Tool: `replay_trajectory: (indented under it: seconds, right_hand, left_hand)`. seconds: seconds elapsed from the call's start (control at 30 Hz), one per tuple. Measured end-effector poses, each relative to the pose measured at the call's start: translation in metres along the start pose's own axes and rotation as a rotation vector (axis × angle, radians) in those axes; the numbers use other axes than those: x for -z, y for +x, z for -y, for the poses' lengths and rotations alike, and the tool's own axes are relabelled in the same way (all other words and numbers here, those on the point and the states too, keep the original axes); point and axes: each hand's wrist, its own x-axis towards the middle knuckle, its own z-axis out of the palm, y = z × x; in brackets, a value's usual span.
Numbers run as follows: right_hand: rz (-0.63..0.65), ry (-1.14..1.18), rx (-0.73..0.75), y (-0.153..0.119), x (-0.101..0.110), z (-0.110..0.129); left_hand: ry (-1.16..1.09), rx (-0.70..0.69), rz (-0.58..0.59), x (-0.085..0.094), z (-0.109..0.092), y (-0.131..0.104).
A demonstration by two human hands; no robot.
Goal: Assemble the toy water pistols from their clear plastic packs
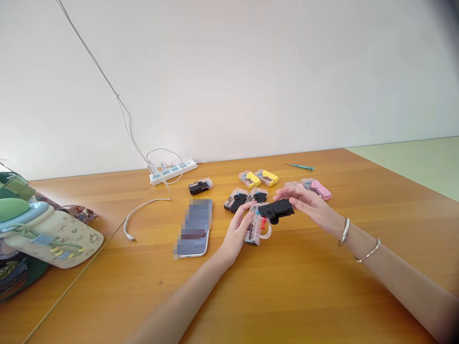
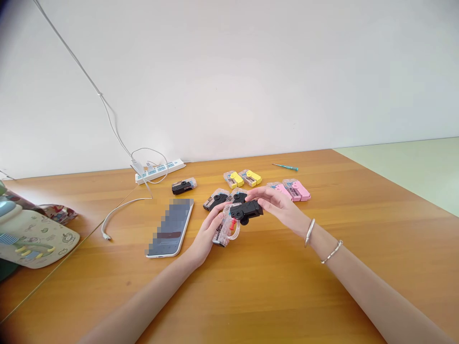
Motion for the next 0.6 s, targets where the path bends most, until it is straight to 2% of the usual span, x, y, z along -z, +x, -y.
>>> replay_trajectory:
  seconds: [0.07,0.17,0.37,0.47,0.6]
  right_hand:
    - [-0.032,-0.042,0.023,0.0,-0.005,-0.001]
    - [-0.003,-0.173,0.093,-0.002,-0.012,-0.003]
    - [0.085,-0.69,0.272,-0.007,-0.025,-0.002]
    - [0.093,-0.832,0.356,-0.008,-0.027,-0.001]
    - [0.094,-0.946,0.447,-0.008,-0.024,-0.001]
  left_hand:
    - [0.005,-0.018,-0.051,0.0,0.0,0.001]
    - [0.013,-0.017,-0.066,0.001,0.002,0.001]
    - [0.104,-0.07,0.027,0.003,0.011,0.0]
    - [0.154,-0.091,0.046,0.003,0.01,0.0]
    - [0.158,-0.035,0.142,0.002,0.006,-0.001]
